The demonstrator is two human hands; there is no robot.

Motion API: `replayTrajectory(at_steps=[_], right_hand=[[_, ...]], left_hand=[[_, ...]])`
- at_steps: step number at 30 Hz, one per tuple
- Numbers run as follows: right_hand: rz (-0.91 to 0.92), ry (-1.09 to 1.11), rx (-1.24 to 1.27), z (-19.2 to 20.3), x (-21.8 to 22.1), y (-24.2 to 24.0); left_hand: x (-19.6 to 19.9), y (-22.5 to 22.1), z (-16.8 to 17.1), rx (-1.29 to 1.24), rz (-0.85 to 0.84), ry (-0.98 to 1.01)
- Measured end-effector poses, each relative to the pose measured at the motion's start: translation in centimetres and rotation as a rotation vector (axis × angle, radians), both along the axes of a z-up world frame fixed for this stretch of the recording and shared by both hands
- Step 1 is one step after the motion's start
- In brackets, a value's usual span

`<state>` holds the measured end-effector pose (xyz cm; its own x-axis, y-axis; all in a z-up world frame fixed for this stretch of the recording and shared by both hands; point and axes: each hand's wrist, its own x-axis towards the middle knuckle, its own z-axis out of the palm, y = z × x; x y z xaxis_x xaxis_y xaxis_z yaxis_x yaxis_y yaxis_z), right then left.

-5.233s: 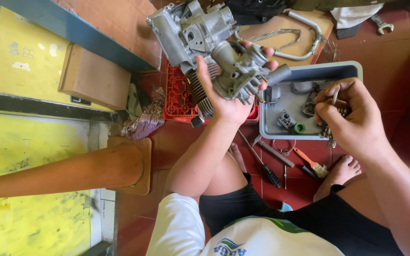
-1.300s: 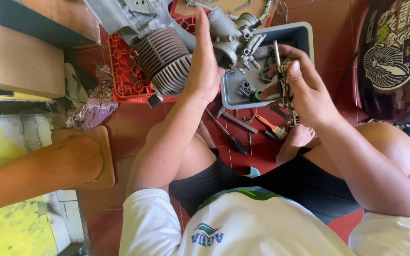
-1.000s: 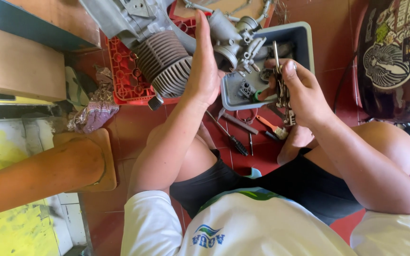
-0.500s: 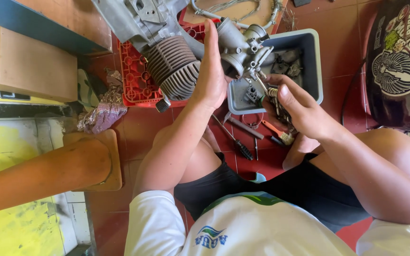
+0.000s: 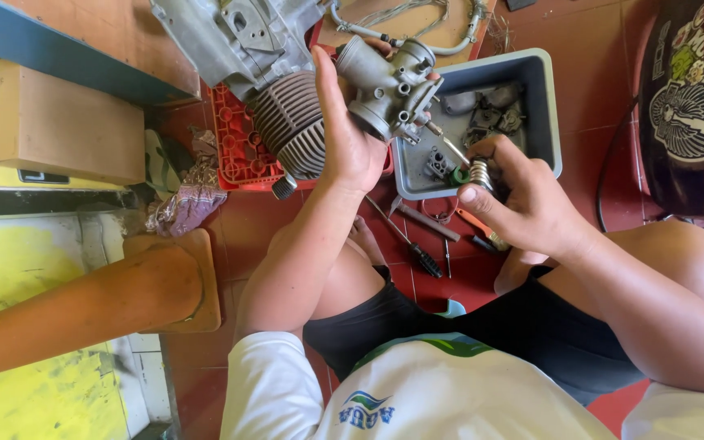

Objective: Assembling the throttle slide and spring into a motorcycle carburetor body.

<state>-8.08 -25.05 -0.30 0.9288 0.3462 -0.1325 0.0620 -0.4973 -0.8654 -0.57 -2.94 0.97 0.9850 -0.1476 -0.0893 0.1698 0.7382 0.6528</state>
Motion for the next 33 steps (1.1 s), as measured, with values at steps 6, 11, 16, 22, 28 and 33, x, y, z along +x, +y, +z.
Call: replayTrajectory(at_steps=[6, 11, 16, 22, 28, 33], right_hand=[[-0.007, -0.043, -0.034, 0.2, -0.2, 0.1], [0.000, -0.072, -0.055, 0.1, -0.5, 0.3], [0.005, -0.062, -0.001, 0.5, -0.5, 0.3], [0.002, -0.040, -0.013, 0.5, -0.5, 0.3], [0.019, -0.035, 0.036, 0.7, -0.5, 0.3], [0.028, -0.014, 0.057, 1.0, -0.5, 0.4]], left_hand=[[-0.1, 0.2, -0.5, -0.034, -0.033, -0.070], [-0.2, -0.1, -0.1, -0.015, -0.018, -0.041], [-0.5, -0.2, 0.3, 0.000, -0.033, -0.047], [-0.8, -0.6, 0.5, 0.006, -0.025, -0.067], [-0.3, -0.9, -0.1, -0.118, 0.100, -0.104], [-0.4, -1.0, -0.8, -0.143, 0.072, -0.183]])
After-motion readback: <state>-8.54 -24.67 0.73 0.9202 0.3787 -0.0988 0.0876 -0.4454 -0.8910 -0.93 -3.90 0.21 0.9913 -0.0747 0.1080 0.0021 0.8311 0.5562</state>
